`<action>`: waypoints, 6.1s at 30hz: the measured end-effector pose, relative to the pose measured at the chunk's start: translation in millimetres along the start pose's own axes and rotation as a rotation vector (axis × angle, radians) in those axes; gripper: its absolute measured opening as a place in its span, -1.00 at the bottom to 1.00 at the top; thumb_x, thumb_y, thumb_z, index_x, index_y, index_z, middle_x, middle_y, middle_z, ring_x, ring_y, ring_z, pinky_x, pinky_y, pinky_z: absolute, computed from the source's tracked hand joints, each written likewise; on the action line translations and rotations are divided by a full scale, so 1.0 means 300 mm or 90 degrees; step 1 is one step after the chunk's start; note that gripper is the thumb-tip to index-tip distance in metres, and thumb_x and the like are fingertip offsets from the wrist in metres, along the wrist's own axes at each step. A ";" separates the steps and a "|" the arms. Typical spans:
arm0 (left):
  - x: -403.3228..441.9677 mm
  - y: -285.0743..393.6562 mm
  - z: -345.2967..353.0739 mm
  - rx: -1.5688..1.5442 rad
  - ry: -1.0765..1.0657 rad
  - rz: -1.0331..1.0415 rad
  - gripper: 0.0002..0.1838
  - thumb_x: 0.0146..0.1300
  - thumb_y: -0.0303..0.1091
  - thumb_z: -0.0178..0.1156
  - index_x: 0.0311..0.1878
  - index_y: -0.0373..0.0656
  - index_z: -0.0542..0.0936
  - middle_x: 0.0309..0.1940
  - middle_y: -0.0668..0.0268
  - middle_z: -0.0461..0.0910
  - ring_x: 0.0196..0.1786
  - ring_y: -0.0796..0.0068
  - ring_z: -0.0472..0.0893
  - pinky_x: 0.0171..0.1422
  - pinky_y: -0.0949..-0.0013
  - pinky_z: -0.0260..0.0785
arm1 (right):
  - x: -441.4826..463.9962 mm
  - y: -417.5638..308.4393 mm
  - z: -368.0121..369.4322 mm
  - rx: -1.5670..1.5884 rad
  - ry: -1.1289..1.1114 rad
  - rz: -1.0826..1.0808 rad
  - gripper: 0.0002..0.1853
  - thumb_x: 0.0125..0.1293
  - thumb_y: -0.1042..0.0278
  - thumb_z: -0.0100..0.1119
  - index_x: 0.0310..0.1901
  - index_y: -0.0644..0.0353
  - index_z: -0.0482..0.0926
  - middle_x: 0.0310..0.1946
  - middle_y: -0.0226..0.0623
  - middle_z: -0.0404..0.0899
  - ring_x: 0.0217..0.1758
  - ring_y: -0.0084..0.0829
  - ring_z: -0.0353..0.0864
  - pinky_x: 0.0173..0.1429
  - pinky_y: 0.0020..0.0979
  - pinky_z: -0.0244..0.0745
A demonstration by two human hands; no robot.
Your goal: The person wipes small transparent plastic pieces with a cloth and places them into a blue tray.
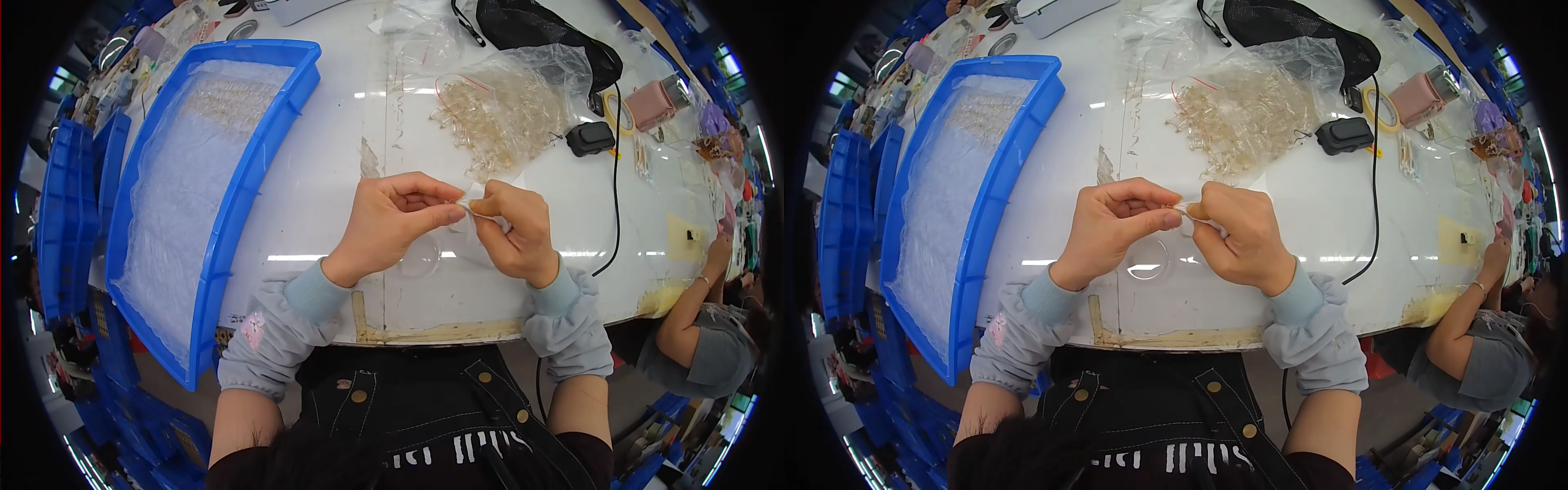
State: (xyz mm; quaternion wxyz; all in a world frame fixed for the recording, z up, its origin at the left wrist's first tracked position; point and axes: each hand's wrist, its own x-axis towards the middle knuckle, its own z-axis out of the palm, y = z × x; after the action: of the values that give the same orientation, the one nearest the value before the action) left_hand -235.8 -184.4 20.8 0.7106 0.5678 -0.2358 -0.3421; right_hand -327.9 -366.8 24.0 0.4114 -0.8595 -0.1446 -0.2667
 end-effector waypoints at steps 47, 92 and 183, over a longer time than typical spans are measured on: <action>-0.004 0.018 -0.008 0.185 0.025 0.285 -0.76 0.18 -0.76 0.26 -0.09 -0.33 0.65 -0.03 0.09 0.63 -0.07 0.35 0.69 0.10 0.38 0.64 | -0.024 0.036 -0.041 0.228 0.075 0.149 -0.91 0.01 0.74 0.08 -0.44 0.36 0.47 -0.63 -0.40 0.34 -0.57 -0.62 0.22 -0.45 -0.51 0.08; -0.084 0.211 -0.728 0.750 0.304 -0.030 -0.81 0.12 -0.35 0.36 -0.27 -0.28 0.73 -0.42 0.12 0.73 -0.36 0.33 0.71 -0.19 0.35 0.53 | -0.022 0.028 -0.011 0.089 0.049 0.104 -0.91 0.02 0.72 0.08 -0.41 0.36 0.45 -0.63 -0.36 0.28 -0.57 -0.58 0.19 -0.44 -0.50 0.08; 0.014 0.000 -0.015 0.086 -0.024 -0.021 -0.82 0.12 -0.64 0.39 -0.17 -0.34 0.72 -0.26 0.25 0.72 -0.19 0.53 0.72 -0.07 0.54 0.60 | 0.004 0.021 0.006 -0.001 -0.042 -0.034 -0.83 -0.12 0.67 0.13 -0.41 0.26 0.51 -0.63 -0.26 0.33 -0.67 -0.26 0.35 -0.57 -0.31 0.20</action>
State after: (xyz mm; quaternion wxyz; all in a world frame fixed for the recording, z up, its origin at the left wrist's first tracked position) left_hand -229.7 -184.5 19.6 0.6603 0.6120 -0.2623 -0.3474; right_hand -323.5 -369.2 19.7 0.3989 -0.8638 -0.1806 -0.2494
